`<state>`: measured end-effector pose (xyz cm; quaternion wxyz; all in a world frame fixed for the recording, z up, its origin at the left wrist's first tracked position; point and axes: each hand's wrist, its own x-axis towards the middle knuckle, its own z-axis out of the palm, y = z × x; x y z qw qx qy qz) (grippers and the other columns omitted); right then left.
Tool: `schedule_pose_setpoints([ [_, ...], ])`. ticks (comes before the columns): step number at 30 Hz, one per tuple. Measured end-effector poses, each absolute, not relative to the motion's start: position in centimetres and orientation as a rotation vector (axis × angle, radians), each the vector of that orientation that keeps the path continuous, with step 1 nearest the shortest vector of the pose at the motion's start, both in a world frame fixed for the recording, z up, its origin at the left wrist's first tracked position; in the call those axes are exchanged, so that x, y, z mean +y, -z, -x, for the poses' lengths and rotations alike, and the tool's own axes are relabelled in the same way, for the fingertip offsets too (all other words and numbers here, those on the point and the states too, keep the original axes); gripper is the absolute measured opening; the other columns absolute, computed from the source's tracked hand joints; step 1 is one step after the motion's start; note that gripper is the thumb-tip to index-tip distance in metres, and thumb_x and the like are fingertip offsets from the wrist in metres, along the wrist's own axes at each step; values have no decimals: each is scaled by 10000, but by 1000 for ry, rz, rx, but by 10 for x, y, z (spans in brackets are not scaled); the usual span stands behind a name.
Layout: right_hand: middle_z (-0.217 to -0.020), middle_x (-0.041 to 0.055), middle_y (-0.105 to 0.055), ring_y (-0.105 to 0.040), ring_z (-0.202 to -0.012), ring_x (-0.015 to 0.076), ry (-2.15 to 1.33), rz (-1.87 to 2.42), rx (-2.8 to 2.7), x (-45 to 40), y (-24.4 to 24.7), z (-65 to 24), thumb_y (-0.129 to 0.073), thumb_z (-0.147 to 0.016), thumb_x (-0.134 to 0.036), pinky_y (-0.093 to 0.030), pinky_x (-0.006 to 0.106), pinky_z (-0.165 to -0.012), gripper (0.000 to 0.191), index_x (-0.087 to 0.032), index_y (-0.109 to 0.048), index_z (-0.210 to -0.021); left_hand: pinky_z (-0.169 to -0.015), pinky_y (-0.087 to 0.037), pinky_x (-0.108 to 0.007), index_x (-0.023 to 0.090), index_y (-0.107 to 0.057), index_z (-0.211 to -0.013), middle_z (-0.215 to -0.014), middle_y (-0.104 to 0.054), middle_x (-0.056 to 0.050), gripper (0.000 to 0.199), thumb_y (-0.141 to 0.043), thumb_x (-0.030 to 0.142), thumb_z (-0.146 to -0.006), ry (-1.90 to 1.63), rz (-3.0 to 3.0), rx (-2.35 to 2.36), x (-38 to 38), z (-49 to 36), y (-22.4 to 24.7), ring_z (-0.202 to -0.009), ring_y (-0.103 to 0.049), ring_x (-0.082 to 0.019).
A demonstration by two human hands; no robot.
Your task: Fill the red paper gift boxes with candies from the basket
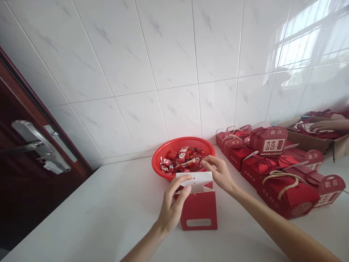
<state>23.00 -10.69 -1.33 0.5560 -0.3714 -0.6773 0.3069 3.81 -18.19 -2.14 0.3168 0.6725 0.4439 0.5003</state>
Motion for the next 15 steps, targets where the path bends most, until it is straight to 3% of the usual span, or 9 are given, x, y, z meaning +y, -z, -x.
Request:
schedule_pose_setpoints([
  [5,-809,39,-702,-617,-760,198,-517,921,-1801,-95,30,-235,-531,-929,-406,-470,328,-715,253,-215,-635,-799,-1015,-511,-425,245,-762,-1116,-1306,-642,-105,365,-505,458,-969,-1505,-1909,968,-172,-27,13,-1274,-557,-295],
  [9,-718,31,-649,-563,-735,198,-315,880,-1841,-88,54,-226,-451,-976,-340,-451,370,-782,294,-226,-583,-740,-1007,-517,-422,187,-713,-1203,-1254,-681,-131,427,-564,470,-920,-1533,-1849,986,-136,-4,-14,-1147,-646,-288],
  [12,-709,22,-622,-533,-739,199,-152,812,-1796,-87,68,-217,-381,-1003,-276,-429,409,-861,296,-235,-562,-772,-947,-543,-402,159,-725,-1117,-1111,-747,-115,426,-570,462,-860,-1189,-1907,1286,-91,16,-33,-1042,-694,-285],
  [15,-716,8,-616,-525,-728,193,-84,780,-1801,-86,76,-214,-380,-1002,-242,-410,425,-905,266,-241,-558,-805,-944,-529,-340,179,-741,-1069,-1170,-741,-80,364,-509,339,-838,-621,-2114,1647,-49,28,-36,-1071,-686,-257],
])
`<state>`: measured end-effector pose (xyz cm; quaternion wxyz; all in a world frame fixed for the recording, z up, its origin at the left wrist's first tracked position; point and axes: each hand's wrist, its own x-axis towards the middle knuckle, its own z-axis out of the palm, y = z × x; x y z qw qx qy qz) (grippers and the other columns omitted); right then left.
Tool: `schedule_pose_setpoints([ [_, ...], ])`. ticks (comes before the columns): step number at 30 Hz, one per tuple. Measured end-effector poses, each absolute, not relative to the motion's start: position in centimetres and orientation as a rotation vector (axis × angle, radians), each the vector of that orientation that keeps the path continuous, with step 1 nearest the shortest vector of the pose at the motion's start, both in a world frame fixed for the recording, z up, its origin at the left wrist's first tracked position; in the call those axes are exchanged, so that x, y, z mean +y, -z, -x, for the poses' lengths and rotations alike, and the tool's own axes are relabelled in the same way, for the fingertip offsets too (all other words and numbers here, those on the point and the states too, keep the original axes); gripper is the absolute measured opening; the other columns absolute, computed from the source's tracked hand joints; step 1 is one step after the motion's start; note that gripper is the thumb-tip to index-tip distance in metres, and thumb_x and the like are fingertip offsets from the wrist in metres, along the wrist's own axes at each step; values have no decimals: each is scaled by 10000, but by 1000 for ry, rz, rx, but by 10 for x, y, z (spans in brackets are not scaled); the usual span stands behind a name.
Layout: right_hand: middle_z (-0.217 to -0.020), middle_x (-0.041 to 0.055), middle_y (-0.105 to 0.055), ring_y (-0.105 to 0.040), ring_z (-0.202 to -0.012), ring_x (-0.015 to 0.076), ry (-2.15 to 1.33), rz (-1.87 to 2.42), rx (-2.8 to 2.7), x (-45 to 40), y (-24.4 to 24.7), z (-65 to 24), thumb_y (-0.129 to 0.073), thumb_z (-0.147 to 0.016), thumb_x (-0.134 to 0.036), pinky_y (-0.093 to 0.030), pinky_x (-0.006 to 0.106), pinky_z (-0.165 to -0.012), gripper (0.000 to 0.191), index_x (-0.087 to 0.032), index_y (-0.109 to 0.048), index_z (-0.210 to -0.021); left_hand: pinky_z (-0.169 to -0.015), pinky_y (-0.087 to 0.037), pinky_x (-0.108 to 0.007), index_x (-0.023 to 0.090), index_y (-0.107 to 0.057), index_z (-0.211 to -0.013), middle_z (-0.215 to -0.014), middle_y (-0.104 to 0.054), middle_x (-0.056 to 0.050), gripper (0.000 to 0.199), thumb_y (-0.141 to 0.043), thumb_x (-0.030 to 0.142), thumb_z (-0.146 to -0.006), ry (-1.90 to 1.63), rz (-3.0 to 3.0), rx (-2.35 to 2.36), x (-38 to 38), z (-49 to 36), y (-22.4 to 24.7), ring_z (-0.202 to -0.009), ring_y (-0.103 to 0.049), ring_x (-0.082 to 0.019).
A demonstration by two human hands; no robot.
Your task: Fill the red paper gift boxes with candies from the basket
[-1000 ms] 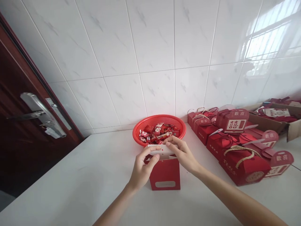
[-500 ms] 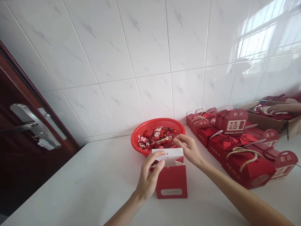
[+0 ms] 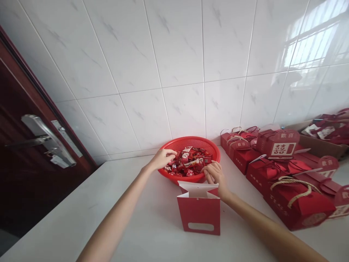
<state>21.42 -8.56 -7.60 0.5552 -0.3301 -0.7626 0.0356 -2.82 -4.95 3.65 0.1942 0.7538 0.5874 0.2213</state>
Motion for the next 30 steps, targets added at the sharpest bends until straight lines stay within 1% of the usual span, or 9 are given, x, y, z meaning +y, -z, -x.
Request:
schedule_pose_setpoints([
  [4,-731,7,-609,-529,-748,190,-23,768,-1787,-84,80,-214,-368,-1003,-202,-400,416,-909,257,-240,-558,-833,-874,-537,-359,211,-760,-941,-1021,-766,-79,309,-696,267,-643,-220,-2163,1769,-20,25,-21,-994,-698,-301],
  [7,-748,5,-611,-534,-762,186,10,757,-1793,-84,81,-215,-379,-999,-174,-390,409,-917,234,-238,-551,-852,-916,-512,-443,221,-746,-982,-1092,-726,-134,547,-827,251,-442,1,-2201,1860,-10,18,-8,-1130,-622,-407],
  [9,-751,1,-611,-536,-760,182,24,748,-1795,-84,80,-215,-382,-996,-160,-385,407,-921,226,-239,-544,-859,-955,-482,-484,221,-729,-1029,-1192,-677,-170,639,-849,265,-403,96,-2219,1911,-6,15,-4,-1216,-554,-446],
  [13,-742,-7,-604,-535,-744,177,38,731,-1788,-84,80,-214,-390,-997,-157,-387,394,-904,220,-243,-537,-858,-944,-488,-436,255,-707,-1043,-1237,-661,-134,564,-835,381,-509,203,-2232,1933,-1,16,-1,-1226,-557,-403],
  [16,-735,-8,-609,-536,-729,176,47,718,-1780,-84,80,-214,-393,-996,-159,-388,392,-896,221,-244,-541,-856,-891,-507,-380,242,-702,-1005,-1153,-704,-103,414,-768,423,-639,224,-2236,1899,1,19,1,-1121,-635,-347],
  [18,-724,-2,-613,-539,-726,182,35,731,-1772,-84,80,-214,-388,-992,-170,-396,393,-873,234,-244,-548,-838,-844,-516,-347,227,-704,-962,-1084,-730,-87,343,-751,395,-666,221,-2232,1859,3,19,4,-1034,-675,-317],
  [24,-653,20,-632,-551,-663,187,-290,902,-1808,-82,52,-215,-480,-918,-278,-421,349,-723,253,-225,-567,-686,-813,-497,-271,230,-680,-1075,-1188,-719,-61,417,-735,394,-696,67,-2205,1736,14,19,7,-1084,-654,-268],
  [27,-675,23,-667,-575,-634,180,-629,971,-1699,-71,27,-212,-541,-820,-309,-419,308,-637,178,-218,-606,-681,-707,-484,-260,203,-683,-943,-1014,-747,-46,297,-696,411,-730,23,-2158,1677,20,18,7,-923,-677,-237],
  [30,-689,25,-684,-602,-650,184,-767,1000,-1549,-54,11,-205,-544,-760,-327,-442,292,-618,165,-209,-628,-681,-634,-455,-256,198,-656,-848,-872,-726,-19,272,-664,454,-755,-44,-2115,1634,23,17,8,-791,-655,-202],
])
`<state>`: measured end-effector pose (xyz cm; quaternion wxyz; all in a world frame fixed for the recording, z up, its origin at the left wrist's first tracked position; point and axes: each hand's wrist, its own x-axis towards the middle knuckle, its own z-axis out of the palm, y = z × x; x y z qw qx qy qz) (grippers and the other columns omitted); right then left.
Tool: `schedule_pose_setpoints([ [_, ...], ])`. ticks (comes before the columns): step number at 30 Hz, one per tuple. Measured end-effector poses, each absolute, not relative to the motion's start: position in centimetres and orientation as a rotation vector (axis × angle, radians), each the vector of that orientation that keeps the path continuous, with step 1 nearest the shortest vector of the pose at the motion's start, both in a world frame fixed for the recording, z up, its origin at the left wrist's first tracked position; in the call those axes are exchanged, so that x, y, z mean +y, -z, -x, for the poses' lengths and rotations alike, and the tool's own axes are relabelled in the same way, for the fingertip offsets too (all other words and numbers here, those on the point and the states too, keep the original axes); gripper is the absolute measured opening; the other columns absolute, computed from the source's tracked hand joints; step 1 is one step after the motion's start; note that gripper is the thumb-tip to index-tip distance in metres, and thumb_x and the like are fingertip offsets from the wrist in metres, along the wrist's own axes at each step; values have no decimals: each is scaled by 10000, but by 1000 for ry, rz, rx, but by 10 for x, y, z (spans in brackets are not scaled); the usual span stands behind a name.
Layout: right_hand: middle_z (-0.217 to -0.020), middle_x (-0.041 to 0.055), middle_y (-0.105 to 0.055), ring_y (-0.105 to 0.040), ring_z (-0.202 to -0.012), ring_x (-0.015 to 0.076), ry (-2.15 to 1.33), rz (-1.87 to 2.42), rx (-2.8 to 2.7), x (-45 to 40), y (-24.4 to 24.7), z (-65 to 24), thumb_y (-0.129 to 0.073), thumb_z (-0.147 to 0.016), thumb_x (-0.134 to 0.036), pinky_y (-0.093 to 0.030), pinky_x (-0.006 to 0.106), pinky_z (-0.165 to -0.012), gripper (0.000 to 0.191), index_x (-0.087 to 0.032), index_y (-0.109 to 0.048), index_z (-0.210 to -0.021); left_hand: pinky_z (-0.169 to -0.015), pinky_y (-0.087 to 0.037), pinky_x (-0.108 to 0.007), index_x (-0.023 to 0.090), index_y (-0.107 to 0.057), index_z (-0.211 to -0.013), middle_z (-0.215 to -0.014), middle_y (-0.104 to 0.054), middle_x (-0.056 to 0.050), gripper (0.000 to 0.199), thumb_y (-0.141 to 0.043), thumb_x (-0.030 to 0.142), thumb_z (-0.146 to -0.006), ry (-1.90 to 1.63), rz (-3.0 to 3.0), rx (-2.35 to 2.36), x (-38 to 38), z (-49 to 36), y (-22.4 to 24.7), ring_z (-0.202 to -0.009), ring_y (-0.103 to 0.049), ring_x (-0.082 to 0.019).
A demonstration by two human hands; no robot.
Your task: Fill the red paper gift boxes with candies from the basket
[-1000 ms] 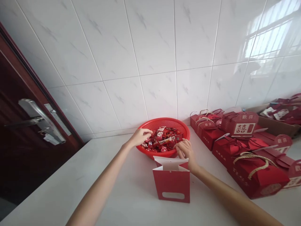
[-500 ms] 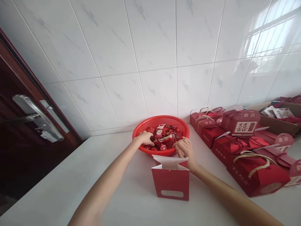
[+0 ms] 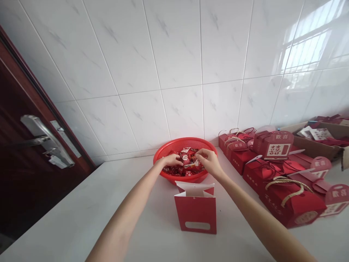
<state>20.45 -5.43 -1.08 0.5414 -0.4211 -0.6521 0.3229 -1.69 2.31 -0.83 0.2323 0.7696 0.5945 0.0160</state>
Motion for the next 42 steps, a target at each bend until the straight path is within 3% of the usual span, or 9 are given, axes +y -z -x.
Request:
schedule_pose_setpoints([
  [6,-696,28,-699,-636,-671,191,-781,1071,-1448,-32,10,-192,-534,-706,-268,-475,295,-631,129,-204,-635,-658,-638,-415,-267,193,-609,-730,-784,-675,-20,381,-615,570,-781,-217,-2047,1593,26,15,11,-732,-596,-184],
  [11,-735,24,-715,-661,-743,202,-790,1096,-1457,-34,12,-192,-540,-703,-227,-486,306,-692,111,-211,-648,-686,-525,-293,-275,200,-464,-511,-489,-455,49,424,-763,474,-631,-309,-2004,1506,27,14,12,-497,-403,-120],
  [14,-747,26,-714,-666,-764,211,-787,1108,-1456,-36,12,-193,-537,-716,-211,-487,320,-709,105,-212,-638,-686,-513,-251,-266,200,-384,-468,-455,-368,72,508,-798,474,-577,-440,-1991,1408,22,12,9,-473,-327,-94],
  [22,-893,42,-714,-676,-880,228,-824,1092,-1381,-36,13,-194,-600,-762,-267,-515,364,-816,84,-221,-595,-832,-702,-451,-279,182,-616,-740,-756,-639,2,406,-655,586,-751,-1022,-1882,1151,0,-1,-3,-745,-587,-172],
  [29,-981,68,-708,-709,-689,209,-1034,1039,-1262,-31,16,-194,-551,-872,-489,-573,343,-615,323,-235,-537,-1072,-892,-502,-349,174,-740,-867,-938,-736,-58,375,-728,523,-732,-1183,-1861,1027,-6,-11,-8,-943,-655,-233],
  [36,-837,62,-718,-706,-633,236,-1142,950,-1201,-30,12,-195,-658,-775,-449,-578,372,-583,331,-220,-570,-999,-941,-547,-341,187,-788,-968,-1254,-669,-88,228,-659,302,-819,-1042,-2000,1020,-10,-24,-9,-1145,-631,-239],
  [39,-914,67,-710,-709,-736,237,-1105,916,-1152,-30,13,-195,-697,-689,-425,-588,374,-649,403,-223,-557,-1009,-949,-549,-315,209,-757,-1108,-1297,-667,-63,352,-592,146,-804,-867,-2123,1141,-6,-22,-11,-1150,-643,-214],
  [42,-929,71,-703,-689,-813,242,-1055,921,-1128,-30,15,-196,-706,-638,-407,-568,365,-678,420,-216,-574,-988,-963,-528,-285,202,-709,-1208,-1247,-710,-46,453,-533,104,-802,-696,-2215,1436,4,-6,-17,-1108,-666,-190],
])
